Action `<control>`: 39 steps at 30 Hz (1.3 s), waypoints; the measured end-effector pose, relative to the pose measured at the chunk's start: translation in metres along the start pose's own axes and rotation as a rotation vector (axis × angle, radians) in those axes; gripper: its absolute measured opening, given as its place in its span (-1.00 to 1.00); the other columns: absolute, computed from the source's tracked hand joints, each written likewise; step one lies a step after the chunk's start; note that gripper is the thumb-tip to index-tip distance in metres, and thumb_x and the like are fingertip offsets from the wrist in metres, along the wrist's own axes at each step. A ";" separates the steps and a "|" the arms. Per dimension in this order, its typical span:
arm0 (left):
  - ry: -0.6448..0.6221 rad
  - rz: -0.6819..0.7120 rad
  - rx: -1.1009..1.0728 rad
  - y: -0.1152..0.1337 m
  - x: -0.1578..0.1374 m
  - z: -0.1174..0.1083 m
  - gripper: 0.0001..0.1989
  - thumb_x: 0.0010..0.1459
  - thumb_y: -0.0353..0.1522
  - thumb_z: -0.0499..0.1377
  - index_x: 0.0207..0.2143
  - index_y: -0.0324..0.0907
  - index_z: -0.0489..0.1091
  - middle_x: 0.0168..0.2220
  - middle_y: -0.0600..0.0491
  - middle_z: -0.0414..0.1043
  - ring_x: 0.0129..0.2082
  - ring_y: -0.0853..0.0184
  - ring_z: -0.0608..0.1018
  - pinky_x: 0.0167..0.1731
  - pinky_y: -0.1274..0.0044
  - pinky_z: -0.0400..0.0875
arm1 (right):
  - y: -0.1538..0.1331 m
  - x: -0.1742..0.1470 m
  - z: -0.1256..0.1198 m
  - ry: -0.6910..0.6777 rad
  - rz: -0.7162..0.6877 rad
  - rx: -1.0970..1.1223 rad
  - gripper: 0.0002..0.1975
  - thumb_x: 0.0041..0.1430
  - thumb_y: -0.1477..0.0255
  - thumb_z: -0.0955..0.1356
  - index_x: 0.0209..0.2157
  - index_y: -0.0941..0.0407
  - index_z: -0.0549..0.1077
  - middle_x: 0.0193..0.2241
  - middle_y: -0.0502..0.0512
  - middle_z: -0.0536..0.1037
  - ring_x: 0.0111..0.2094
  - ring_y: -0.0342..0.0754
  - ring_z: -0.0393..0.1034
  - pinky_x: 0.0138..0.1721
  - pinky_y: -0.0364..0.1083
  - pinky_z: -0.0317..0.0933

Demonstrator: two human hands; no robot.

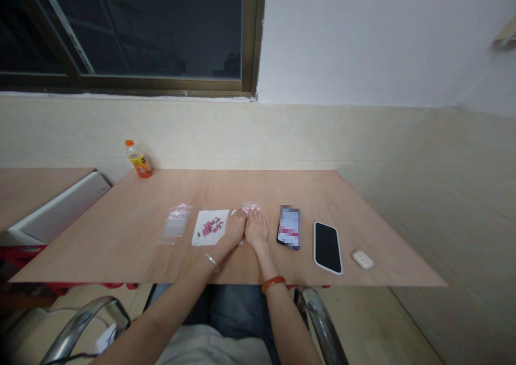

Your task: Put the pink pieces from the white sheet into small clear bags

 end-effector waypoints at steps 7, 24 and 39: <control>-0.008 -0.004 -0.012 0.000 -0.001 -0.003 -0.73 0.21 -0.51 -0.08 -0.20 -0.33 0.40 -0.10 -0.20 0.44 0.00 0.21 0.39 0.11 0.31 0.02 | 0.002 0.001 0.002 0.024 0.010 0.009 -0.49 0.30 0.46 -0.01 0.26 0.24 -0.01 0.28 0.16 -0.02 0.29 -0.05 -0.21 0.23 -0.07 -0.36; 0.344 -0.591 -0.180 -0.119 -0.077 -0.080 -0.69 0.19 -0.38 -0.03 -0.05 -0.17 0.37 0.06 -0.12 0.34 0.09 0.16 0.32 0.07 0.22 0.07 | 0.007 0.009 0.011 0.055 0.015 0.021 -0.47 0.28 0.41 0.01 0.26 0.27 -0.02 0.27 0.15 -0.01 0.29 -0.03 -0.22 0.24 -0.05 -0.33; 0.260 -1.049 0.048 -0.227 -0.167 -0.096 -0.65 0.06 -0.27 0.10 -0.10 -0.24 0.29 -0.07 -0.19 0.37 0.00 0.03 0.34 -0.05 0.25 0.09 | 0.007 0.004 0.006 0.032 0.028 0.030 -0.45 0.30 0.32 -0.04 0.26 0.24 -0.02 0.28 0.13 -0.03 0.29 -0.06 -0.23 0.23 -0.06 -0.32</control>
Point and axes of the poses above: each hand's wrist, its own x-axis towards the middle knuckle, its own z-axis out of the palm, y = z × x, the point moved 10 cm from there along x, towards the middle knuckle
